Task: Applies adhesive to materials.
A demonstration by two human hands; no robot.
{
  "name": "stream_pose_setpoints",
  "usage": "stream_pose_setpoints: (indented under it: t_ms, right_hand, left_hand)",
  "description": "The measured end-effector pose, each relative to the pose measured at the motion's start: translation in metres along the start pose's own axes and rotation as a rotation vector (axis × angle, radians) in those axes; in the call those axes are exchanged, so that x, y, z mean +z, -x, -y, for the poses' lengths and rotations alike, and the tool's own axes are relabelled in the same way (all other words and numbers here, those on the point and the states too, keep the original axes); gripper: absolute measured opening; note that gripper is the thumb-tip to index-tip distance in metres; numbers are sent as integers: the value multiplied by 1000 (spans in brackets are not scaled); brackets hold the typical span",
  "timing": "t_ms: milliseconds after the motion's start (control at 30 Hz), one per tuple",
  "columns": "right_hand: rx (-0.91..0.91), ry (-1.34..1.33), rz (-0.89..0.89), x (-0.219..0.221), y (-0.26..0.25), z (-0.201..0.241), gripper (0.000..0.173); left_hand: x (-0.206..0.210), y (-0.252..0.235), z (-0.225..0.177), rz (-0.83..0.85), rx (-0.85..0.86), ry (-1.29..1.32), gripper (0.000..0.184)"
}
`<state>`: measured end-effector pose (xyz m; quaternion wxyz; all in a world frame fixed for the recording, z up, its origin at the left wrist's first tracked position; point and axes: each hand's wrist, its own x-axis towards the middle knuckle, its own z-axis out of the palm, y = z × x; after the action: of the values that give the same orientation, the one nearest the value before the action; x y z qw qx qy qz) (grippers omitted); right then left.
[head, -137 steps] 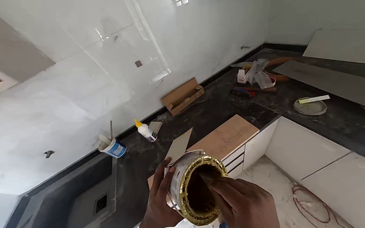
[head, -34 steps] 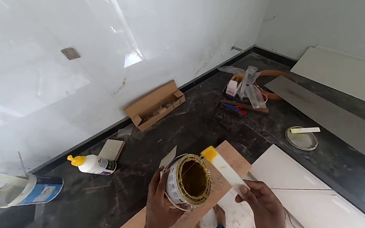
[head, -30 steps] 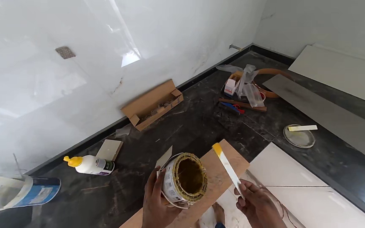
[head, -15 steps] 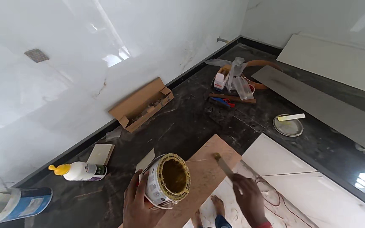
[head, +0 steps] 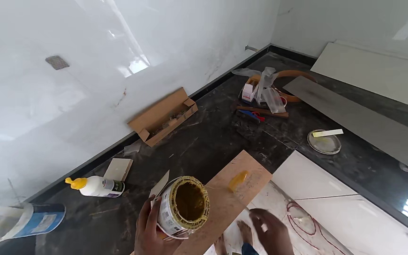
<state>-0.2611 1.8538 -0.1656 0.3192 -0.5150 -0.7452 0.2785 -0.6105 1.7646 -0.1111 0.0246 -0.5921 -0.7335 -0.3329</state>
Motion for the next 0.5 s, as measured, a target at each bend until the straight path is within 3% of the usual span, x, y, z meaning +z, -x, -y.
stream_pose_setpoints:
  t_ms: [100,200,333,500]
  right_hand:
    - [568,-300,-26,-3,-22,-7,19]
    - [729,-300,54,-13,-17,-19,19]
    - [580,-404,3,-64,-10,16,23]
    - [68,-369,18,-98,-38,99,21]
  left_hand:
    - [-7,5,1,-29,1,53,121]
    - [-12,2,5,-82,34,113,120]
    - [-18,-2,6,-120,56,154,115]
    - [-7,-6,-1,-93,92,241,114]
